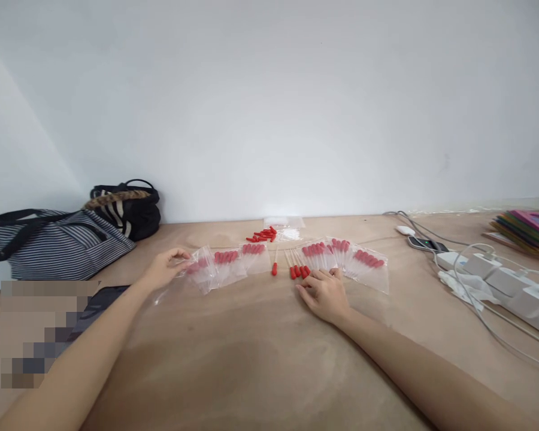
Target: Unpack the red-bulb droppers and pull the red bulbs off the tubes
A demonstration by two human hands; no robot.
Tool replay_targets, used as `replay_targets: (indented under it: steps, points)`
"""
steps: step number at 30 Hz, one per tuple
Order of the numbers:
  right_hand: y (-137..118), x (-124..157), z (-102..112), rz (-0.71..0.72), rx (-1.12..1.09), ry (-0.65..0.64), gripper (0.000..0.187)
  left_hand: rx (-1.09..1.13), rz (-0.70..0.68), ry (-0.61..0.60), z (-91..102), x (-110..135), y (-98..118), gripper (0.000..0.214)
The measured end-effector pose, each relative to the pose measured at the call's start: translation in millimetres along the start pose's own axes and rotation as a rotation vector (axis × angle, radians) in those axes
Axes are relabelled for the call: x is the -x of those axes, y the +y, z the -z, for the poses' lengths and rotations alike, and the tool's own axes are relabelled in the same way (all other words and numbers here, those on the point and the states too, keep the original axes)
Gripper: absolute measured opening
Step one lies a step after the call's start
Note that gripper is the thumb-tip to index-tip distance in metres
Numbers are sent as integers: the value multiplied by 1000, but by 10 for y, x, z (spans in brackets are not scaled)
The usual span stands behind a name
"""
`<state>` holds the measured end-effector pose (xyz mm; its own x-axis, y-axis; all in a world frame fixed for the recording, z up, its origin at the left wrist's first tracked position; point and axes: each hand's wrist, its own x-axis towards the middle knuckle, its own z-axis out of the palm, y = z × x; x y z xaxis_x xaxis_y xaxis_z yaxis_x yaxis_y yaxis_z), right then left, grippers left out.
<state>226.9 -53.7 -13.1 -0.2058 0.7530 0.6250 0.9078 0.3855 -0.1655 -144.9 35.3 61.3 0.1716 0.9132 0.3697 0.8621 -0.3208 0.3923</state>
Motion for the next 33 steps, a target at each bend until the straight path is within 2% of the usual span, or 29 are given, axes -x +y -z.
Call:
replay_targets:
  steps: [3,6,10,14,17,20,24,27,29,33]
  points:
    - [-17,-23,-9,-15,0,-45,26,-30,-79,26,-88,-15,100,33]
    - [-25,-44,-7,-31,1,-92,26,-42,-232,-47,-295,31,384,34]
    - [-25,-47,9,-44,-1,-120,26,-132,-360,-111,-605,122,737,38]
    - [-31,-50,14,-40,-5,-134,25,-379,-438,-126,-762,132,866,18]
    - [-37,-55,9,-49,-15,-138,24,-452,-450,-109,-776,113,886,21]
    - [-39,-54,5,-70,-35,-129,22,-475,-434,-40,-755,188,925,28]
    - [-38,-55,7,-83,-46,-137,19,-425,-526,26,-716,482,992,30]
    - [-38,-82,4,-100,-31,-174,20,-291,-609,41,-671,746,985,29]
    - [-39,-119,-9,-103,-17,-205,20,-181,-692,-13,-628,892,949,26]
    - [-36,-202,-54,-81,17,-232,21,-6,-836,-306,-518,1051,893,25]
